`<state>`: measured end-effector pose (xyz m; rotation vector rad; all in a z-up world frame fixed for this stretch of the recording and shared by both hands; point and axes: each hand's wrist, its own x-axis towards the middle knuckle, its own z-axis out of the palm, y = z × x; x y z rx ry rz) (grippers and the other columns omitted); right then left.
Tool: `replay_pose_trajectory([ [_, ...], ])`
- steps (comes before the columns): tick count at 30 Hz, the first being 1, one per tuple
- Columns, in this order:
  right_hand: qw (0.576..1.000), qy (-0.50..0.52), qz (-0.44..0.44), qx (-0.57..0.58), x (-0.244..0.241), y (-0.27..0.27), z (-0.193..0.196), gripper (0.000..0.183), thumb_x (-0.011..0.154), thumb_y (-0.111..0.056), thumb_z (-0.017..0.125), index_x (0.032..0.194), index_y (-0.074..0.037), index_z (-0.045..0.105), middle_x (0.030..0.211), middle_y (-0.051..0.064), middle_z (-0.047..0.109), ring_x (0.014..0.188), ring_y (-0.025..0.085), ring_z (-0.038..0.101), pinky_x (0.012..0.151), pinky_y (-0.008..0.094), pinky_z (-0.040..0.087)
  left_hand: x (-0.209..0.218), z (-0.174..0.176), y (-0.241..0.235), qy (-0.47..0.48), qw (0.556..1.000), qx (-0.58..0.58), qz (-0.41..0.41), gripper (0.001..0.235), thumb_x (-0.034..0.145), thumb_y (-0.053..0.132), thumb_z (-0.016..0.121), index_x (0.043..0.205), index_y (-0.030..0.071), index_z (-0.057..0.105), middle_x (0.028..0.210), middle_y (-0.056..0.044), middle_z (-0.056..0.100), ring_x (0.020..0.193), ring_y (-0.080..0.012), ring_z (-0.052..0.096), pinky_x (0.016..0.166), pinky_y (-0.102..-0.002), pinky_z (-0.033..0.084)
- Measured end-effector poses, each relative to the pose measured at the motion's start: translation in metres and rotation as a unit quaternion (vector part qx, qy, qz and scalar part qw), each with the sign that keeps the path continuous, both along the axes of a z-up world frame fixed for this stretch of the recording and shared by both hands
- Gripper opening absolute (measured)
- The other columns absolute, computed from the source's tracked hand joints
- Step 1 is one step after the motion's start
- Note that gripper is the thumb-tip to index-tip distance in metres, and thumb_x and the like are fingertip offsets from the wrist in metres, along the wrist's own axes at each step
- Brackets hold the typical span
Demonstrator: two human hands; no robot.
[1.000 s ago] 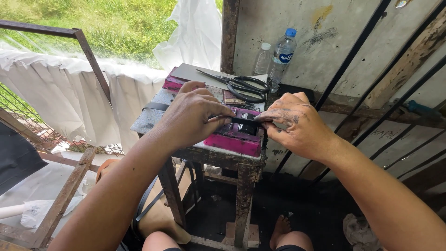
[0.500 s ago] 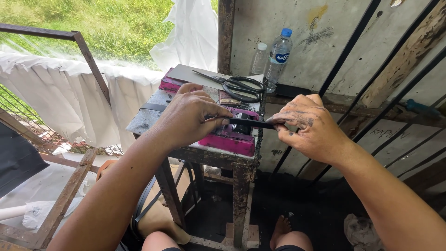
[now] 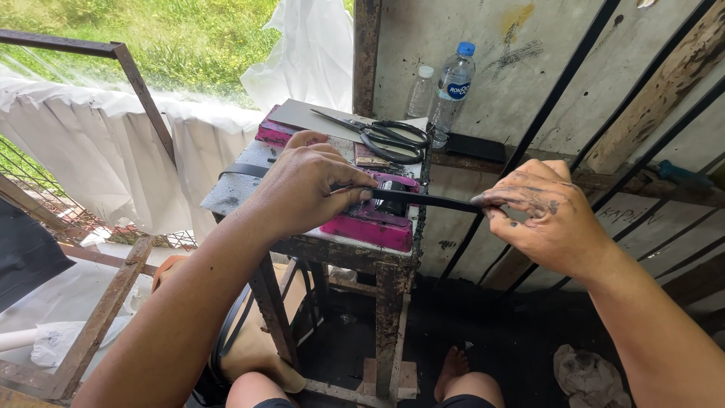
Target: Applying edge paint to leather strips using a manual roller applicator and hanging them to dry with clothespins.
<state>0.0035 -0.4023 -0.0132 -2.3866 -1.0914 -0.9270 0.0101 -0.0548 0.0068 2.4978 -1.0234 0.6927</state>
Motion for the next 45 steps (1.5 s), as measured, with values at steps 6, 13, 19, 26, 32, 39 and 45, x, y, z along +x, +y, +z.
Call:
replay_pose_trajectory([
  [6,0.993,0.073,-0.085,0.02,-0.007,-0.023,-0.005,0.014,0.082,-0.01,0.074,0.086,-0.021,0.081,0.095,-0.01,0.073,0.101,0.011,0.061,0.096,0.033,0.035,0.001,-0.001,0.002,0.002,1.0,-0.011,0.0,0.022,0.089,0.042,0.076,0.105,0.028,0.083,0.092,0.004,0.081,0.091,-0.0155,0.072,0.104,-0.047,0.036],
  [13,0.987,0.096,-0.123,0.024,-0.009,-0.047,-0.014,0.016,0.083,-0.013,0.074,0.091,-0.022,0.083,0.099,-0.012,0.072,0.102,0.008,0.059,0.1,0.033,0.034,-0.001,-0.001,-0.002,-0.004,1.0,-0.005,0.001,0.025,0.089,0.044,0.076,0.107,0.028,0.083,0.093,0.005,0.082,0.09,-0.0142,0.072,0.105,-0.048,0.036],
  [19,0.984,0.119,-0.127,0.043,-0.01,-0.049,-0.014,0.016,0.083,-0.012,0.076,0.094,-0.02,0.083,0.102,-0.008,0.074,0.108,0.011,0.06,0.107,0.034,0.035,0.003,-0.003,-0.006,0.002,1.0,-0.012,0.005,0.023,0.09,0.044,0.075,0.108,0.03,0.083,0.086,0.007,0.08,0.085,-0.013,0.069,0.105,-0.046,0.034],
  [26,0.967,0.182,-0.173,0.039,-0.023,-0.036,0.023,0.018,0.083,-0.018,0.077,0.099,-0.021,0.085,0.11,-0.004,0.075,0.125,0.017,0.057,0.103,0.035,0.049,-0.002,0.014,-0.007,0.003,0.999,-0.041,-0.023,0.022,0.09,0.044,0.074,0.101,0.028,0.083,0.103,0.008,0.081,0.098,-0.0132,0.071,0.105,-0.045,0.034],
  [32,0.983,0.058,-0.159,-0.074,-0.025,-0.013,0.049,0.03,0.091,-0.036,0.067,0.113,-0.019,0.079,0.125,-0.002,0.071,0.122,0.022,0.057,0.113,0.046,0.025,-0.005,0.02,-0.011,0.008,0.999,-0.032,-0.037,0.022,0.09,0.044,0.073,0.1,0.028,0.083,0.099,0.008,0.081,0.096,-0.0135,0.071,0.104,-0.046,0.033],
  [39,0.986,0.061,-0.054,-0.148,-0.017,0.055,0.042,0.027,0.095,-0.033,0.066,0.117,-0.026,0.078,0.117,-0.004,0.076,0.114,0.021,0.06,0.104,0.05,0.028,-0.007,0.019,-0.016,-0.007,0.999,0.001,-0.039,0.019,0.091,0.04,0.073,0.102,0.028,0.083,0.101,0.009,0.081,0.098,-0.0138,0.071,0.105,-0.048,0.032],
  [45,0.994,-0.025,0.01,-0.109,-0.013,0.078,0.035,0.018,0.096,-0.016,0.068,0.105,-0.025,0.081,0.09,-0.009,0.073,0.093,0.018,0.061,0.093,0.046,0.034,-0.007,0.015,-0.009,0.0,1.0,-0.012,-0.028,0.025,0.09,0.044,0.073,0.104,0.027,0.082,0.105,0.008,0.081,0.101,-0.0111,0.072,0.109,-0.047,0.029],
])
